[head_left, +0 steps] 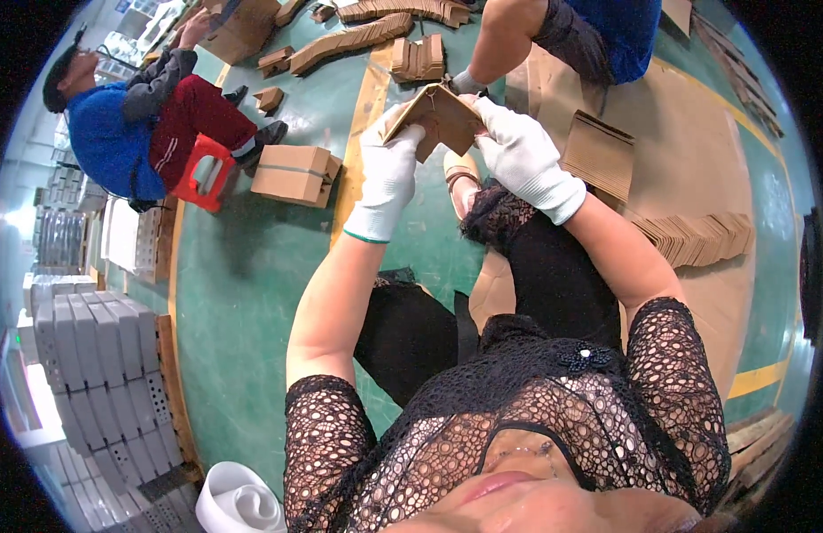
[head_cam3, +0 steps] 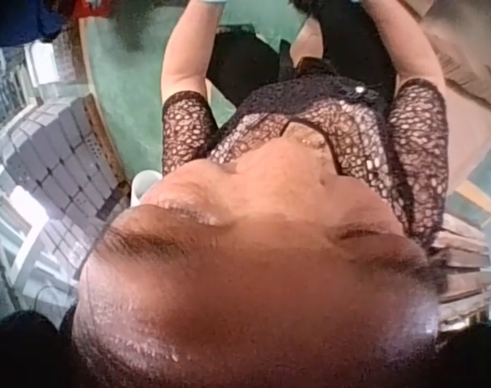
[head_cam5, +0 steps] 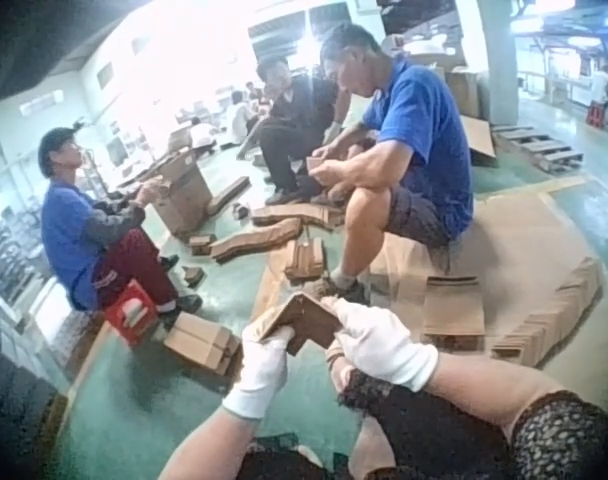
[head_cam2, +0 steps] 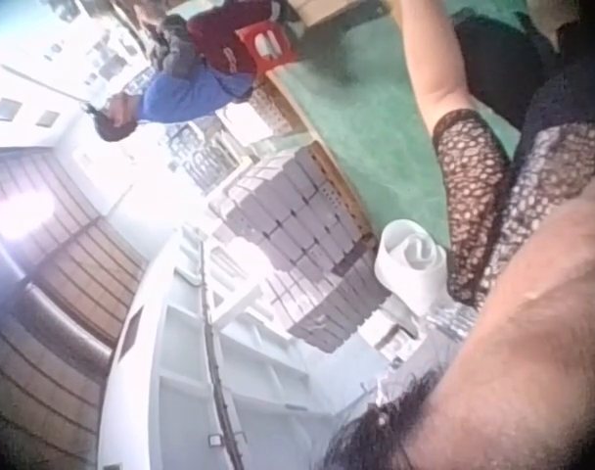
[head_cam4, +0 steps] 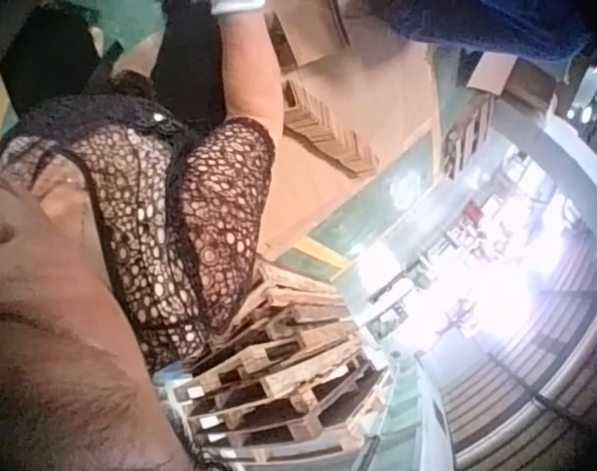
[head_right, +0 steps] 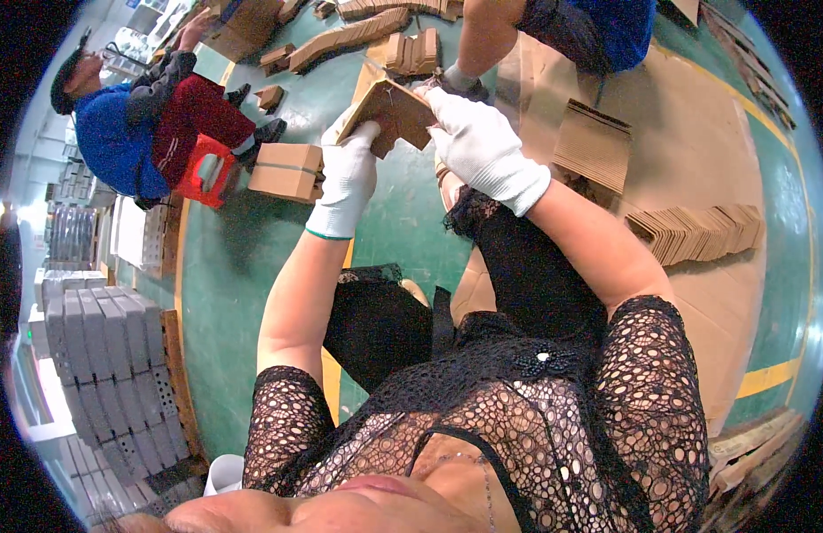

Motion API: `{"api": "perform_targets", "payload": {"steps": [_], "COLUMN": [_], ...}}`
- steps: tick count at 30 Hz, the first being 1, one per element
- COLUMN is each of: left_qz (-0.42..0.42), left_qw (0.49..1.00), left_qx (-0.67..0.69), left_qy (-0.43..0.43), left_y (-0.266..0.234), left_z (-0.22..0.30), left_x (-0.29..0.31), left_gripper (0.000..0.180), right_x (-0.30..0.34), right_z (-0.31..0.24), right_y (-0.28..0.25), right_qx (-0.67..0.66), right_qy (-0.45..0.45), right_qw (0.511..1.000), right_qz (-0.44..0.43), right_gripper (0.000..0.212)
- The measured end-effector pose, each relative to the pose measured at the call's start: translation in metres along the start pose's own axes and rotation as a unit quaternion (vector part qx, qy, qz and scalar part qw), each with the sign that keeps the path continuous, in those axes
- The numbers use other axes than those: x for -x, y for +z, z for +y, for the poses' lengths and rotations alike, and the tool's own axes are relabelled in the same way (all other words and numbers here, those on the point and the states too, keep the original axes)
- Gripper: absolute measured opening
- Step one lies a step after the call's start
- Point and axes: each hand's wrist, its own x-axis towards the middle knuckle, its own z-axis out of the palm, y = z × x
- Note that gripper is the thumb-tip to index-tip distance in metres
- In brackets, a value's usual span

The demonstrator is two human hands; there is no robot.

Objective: The person folds pre-cut flat cardboard pieces by hand into specific angles and shapes for packaging.

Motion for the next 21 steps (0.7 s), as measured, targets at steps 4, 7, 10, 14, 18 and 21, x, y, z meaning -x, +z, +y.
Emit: {"api": "perform_targets", "payload": {"steps": [4,7,10,14,18,21], "left_qz": [-0.014,-0.021,-0.009,0.0,-0.017,-0.01], "left_qw": [1.0,0.999,1.0,0.998,0.993,0.978], "left_qx": [0.022,0.028,0.027,0.06,0.111,0.192], "left_qy": [-0.014,-0.008,-0.009,-0.027,-0.031,-0.085], "left_y": [0.0,-0.004,-0.006,-0.004,0.0,0.003], "left_z": [0.0,-0.007,-0.011,-0.012,-0.005,-0.001], "left_x": [0.0,-0.002,-0.002,-0.001,0.001,0.002], "left_gripper": [0.025,0.025,0.027,0.029,0.035,0.041], "right_x": [0.001,0.002,0.001,0.001,-0.001,-0.003], "right_z": [0.004,0.006,0.008,0.009,0.001,0.001], "right_y": [0.001,0.002,0.001,0.001,-0.005,-0.005], "right_qx": [0.023,0.027,0.037,0.04,0.059,0.068], "right_qy": [-0.009,-0.032,-0.038,-0.059,-0.046,-0.057], "right_qw": [1.0,0.999,0.999,0.997,0.997,0.996], "right_qz": [0.008,0.014,-0.005,-0.013,-0.02,0.022], "right_gripper": [0.04,0.041,0.041,0.041,0.041,0.041]}}
